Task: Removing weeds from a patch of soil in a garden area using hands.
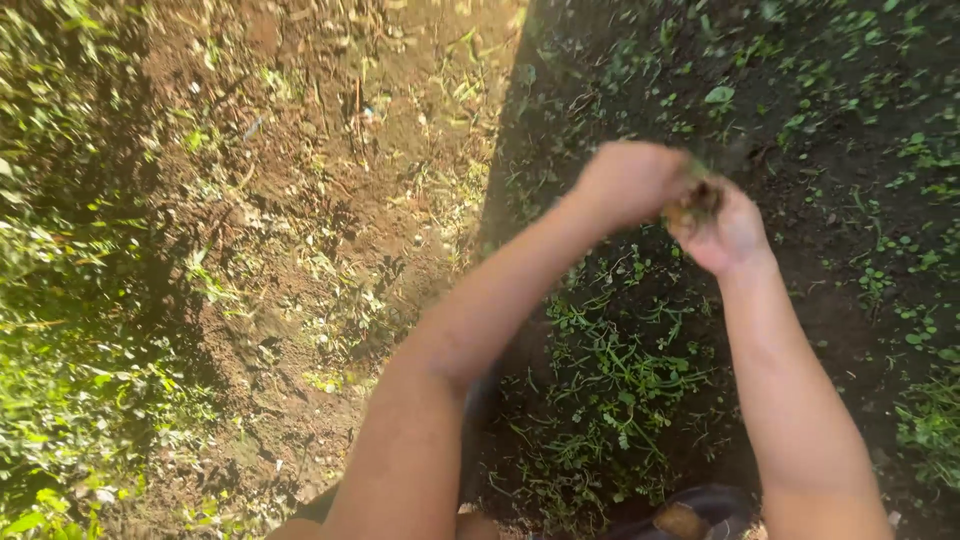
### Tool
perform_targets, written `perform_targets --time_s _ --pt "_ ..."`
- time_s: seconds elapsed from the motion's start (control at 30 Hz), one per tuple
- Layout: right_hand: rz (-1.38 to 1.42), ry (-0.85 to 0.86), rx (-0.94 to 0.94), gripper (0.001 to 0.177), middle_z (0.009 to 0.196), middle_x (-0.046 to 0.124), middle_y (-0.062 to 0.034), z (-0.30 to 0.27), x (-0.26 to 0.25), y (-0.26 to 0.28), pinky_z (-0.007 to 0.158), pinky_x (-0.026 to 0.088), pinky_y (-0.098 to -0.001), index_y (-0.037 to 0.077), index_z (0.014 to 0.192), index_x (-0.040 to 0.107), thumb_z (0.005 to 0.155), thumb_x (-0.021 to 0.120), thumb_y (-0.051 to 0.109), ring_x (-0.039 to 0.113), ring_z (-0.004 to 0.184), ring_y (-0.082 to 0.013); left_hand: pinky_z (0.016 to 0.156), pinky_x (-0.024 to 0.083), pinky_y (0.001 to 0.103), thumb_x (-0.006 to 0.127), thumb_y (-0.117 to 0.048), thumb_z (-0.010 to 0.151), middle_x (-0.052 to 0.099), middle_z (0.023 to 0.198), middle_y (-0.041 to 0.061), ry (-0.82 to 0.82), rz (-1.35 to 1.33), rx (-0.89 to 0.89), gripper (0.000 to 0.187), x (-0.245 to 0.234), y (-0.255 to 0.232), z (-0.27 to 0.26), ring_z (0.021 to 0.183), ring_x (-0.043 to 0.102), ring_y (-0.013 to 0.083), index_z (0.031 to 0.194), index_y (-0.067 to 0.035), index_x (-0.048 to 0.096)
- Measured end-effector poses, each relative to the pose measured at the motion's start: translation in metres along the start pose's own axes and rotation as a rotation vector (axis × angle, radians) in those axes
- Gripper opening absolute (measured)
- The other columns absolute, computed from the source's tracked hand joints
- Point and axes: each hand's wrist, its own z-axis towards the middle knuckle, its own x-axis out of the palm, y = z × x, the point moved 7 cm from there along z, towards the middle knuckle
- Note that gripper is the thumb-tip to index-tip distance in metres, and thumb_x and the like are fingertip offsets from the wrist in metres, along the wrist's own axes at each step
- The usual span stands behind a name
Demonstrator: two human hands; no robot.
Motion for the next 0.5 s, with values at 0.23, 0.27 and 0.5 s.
perform_targets --time_s 0.23,0.27,0.5 --pt "-0.396 -0.468 0.026 0.032 0.126 0.068 -0.0038 -0.174 -0.007 0.063 0.097 0.053 -0.0409 0.012 0.124 0.064 0.109 0.041 0.029 0.064 0.114 -0.0193 0.060 0.058 0.039 0.068 -0.026 0.077 0.077 0.083 0.004 0.154 0.283 0.434 0.015 0.050 -0.218 -0.038 0.077 0.075 0.0217 0.075 -0.017 0.079" --pt "-0.397 -0.493 0.024 0.029 0.124 0.067 -0.0032 -0.204 -0.028 0.075 0.094 0.053 -0.0404 0.012 0.124 0.064 0.112 0.043 0.028 0.064 0.112 -0.0183 0.058 0.056 0.038 0.069 -0.024 0.074 0.077 0.082 0.002 0.103 0.297 0.485 0.012 0.052 -0.247 -0.048 0.078 0.075 0.0202 0.071 -0.019 0.079" --pt "-0.409 -0.696 -0.154 0.026 0.118 0.068 -0.0001 -0.385 -0.015 0.153 0.084 0.054 -0.0381 0.015 0.122 0.066 0.110 0.046 0.026 0.064 0.105 -0.0146 0.051 0.049 0.037 0.070 -0.024 0.075 0.075 0.076 -0.001 0.101 0.299 0.681 0.011 0.079 -0.437 -0.054 0.070 0.072 0.0172 0.070 -0.020 0.079"
